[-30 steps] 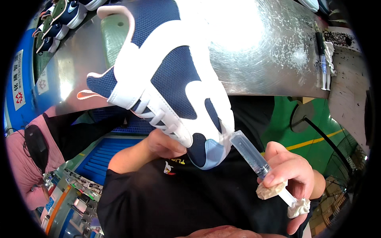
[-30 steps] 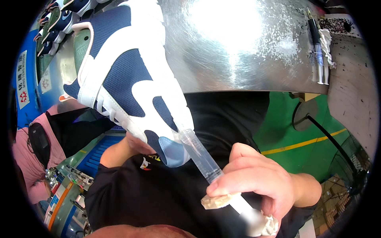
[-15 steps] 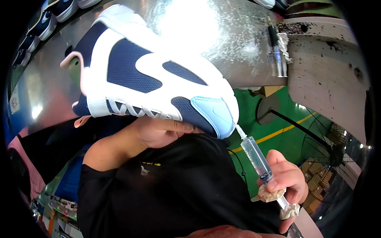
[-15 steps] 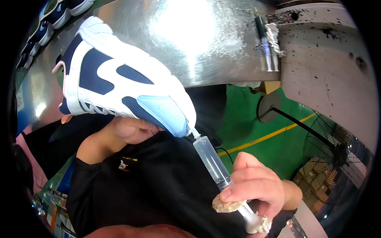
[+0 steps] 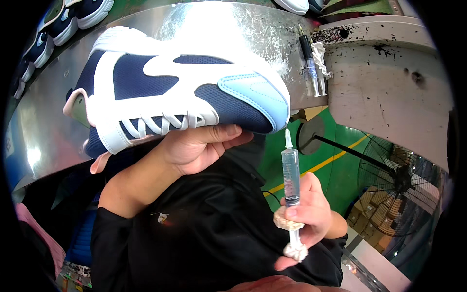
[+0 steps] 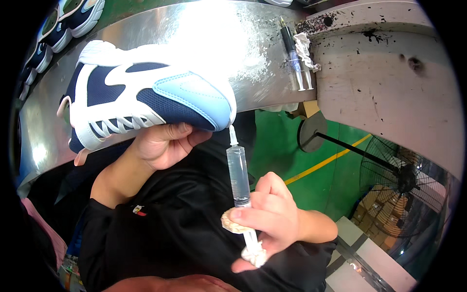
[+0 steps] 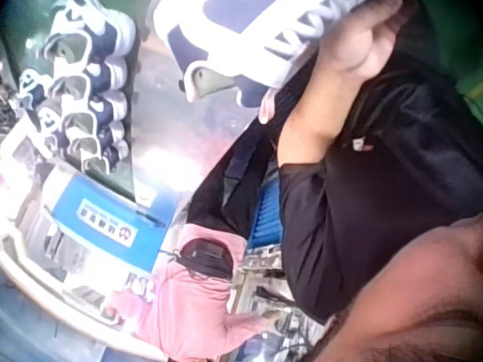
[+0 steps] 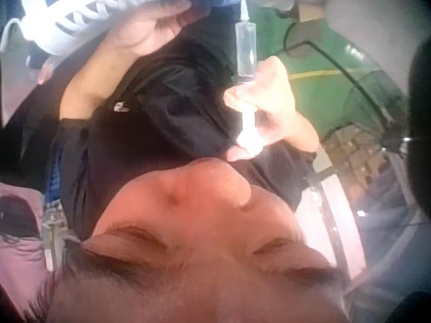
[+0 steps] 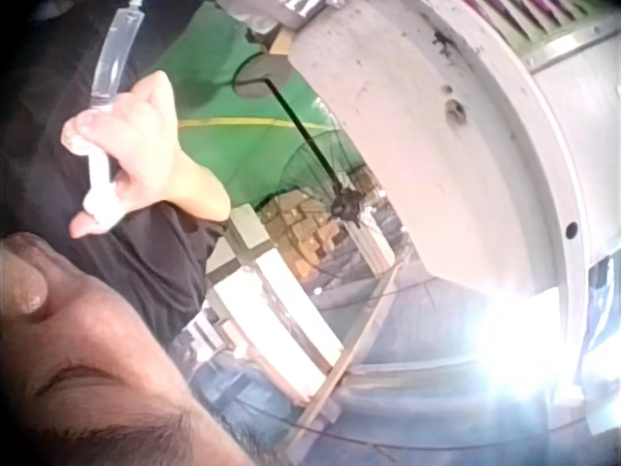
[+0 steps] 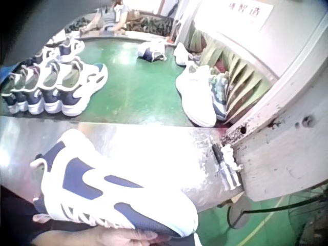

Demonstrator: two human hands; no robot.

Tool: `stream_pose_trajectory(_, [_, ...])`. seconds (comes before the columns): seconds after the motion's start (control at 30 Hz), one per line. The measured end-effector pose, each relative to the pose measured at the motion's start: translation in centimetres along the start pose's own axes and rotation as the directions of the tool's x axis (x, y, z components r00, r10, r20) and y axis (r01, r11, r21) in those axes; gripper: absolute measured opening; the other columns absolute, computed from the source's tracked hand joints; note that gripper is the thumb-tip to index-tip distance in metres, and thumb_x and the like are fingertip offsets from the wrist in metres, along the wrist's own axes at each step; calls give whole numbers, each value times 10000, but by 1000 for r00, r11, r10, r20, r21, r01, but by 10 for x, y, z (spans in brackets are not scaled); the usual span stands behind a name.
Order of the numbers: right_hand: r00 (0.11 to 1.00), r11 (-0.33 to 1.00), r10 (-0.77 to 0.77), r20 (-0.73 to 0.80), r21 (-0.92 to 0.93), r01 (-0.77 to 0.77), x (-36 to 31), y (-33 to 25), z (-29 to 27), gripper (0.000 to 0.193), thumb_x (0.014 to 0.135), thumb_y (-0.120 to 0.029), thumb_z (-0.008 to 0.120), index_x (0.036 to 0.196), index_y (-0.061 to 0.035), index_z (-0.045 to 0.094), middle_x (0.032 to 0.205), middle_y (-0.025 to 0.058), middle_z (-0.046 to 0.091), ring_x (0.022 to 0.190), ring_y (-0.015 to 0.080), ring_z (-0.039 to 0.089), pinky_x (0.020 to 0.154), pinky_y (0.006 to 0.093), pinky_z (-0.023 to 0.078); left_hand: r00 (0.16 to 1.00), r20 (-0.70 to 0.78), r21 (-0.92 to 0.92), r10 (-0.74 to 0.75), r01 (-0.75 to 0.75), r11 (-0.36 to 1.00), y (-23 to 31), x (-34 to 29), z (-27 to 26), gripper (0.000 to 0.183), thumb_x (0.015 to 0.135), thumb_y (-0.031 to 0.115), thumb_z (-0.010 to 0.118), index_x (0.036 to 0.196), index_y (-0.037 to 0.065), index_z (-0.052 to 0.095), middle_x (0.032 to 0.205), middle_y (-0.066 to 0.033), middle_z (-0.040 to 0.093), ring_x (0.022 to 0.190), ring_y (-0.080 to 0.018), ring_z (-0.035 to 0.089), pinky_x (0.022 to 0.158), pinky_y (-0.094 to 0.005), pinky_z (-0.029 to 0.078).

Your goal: The person injects a clear liquid into the seams of several sneakers using a syringe. They handle multiple shoes one at a time, rotating each to access different areas along the sole and upper. After each injection, the shoe is placed back on the metal workbench.

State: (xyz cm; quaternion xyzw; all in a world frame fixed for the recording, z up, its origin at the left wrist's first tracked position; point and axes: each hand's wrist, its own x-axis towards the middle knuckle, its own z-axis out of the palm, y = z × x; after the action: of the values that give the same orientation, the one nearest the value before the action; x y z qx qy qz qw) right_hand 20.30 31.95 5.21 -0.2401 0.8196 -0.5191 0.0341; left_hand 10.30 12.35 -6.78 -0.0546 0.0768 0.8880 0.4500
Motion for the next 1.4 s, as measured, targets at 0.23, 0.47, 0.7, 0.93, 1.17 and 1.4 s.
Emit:
stream_pose_trajectory(0.23, [989, 948, -131, -70, -301, 105, 8, 13, 22, 603, 664, -508, 740, 1022, -43, 602, 782, 15, 569, 575, 157, 363, 531, 276, 296, 1000, -11, 15, 16, -16, 1000, -1, 3, 5, 321, 868, 53, 588, 1184, 33, 535, 1135, -125, 599, 1059, -255, 582, 863, -328, 533])
stream_pose_trajectory(0.47, [977, 907, -201, -65, -390, 160, 6, 22, 34, 523, 713, -435, 727, 1044, -57, 584, 795, 14, 580, 578, 159, 354, 510, 265, 298, 999, 14, 19, 45, -45, 999, -2, 1, 12, 397, 887, 134, 583, 1251, 17, 477, 1187, -165, 574, 1114, -314, 558, 788, -298, 572])
stream_pose_trajectory(0.7, [979, 874, -205, -18, -452, 175, 1, 25, 35, 518, 729, -442, 712, 1051, -58, 577, 742, 5, 555, 578, 161, 357, 506, 276, 301, 999, -21, -14, 38, -39, 999, 1, 0, 25, 343, 883, 121, 596, 1203, 26, 516, 1120, -139, 608, 1042, -249, 600, 761, -279, 568])
stream_pose_trajectory(0.93, [939, 860, -301, -163, -472, 194, -4, 27, 25, 648, 677, -528, 738, 1079, -75, 507, 851, 52, 523, 642, 209, 416, 560, 330, 347, 999, 27, 2, 35, -36, 999, 0, -25, 0, 520, 805, 123, 627, 1282, 11, 452, 1174, -173, 583, 1090, -342, 561, 835, -407, 520])
stream_pose_trajectory(1.17, [935, 830, -236, -264, -555, 53, 41, 129, 12, 802, 588, -565, 759, 1165, -85, 477, 993, 113, 426, 875, 296, 410, 765, 412, 379, 808, -457, 406, 372, -183, 896, 24, -140, 10, 823, 621, 131, 720, 1338, -23, 346, 1217, -173, 541, 1099, -311, 558, 956, -422, 445])
stream_pose_trajectory(1.4, [902, 829, -262, -344, -559, 28, 65, 156, 9, 789, 610, -502, 786, 1155, -37, 455, 961, 121, 475, 830, 289, 434, 758, 393, 379, 826, -283, 748, 486, -127, 652, 89, -50, 16, 800, 674, 179, 726, 1330, -49, 328, 1198, -174, 543, 1047, -265, 588, 915, -389, 481])
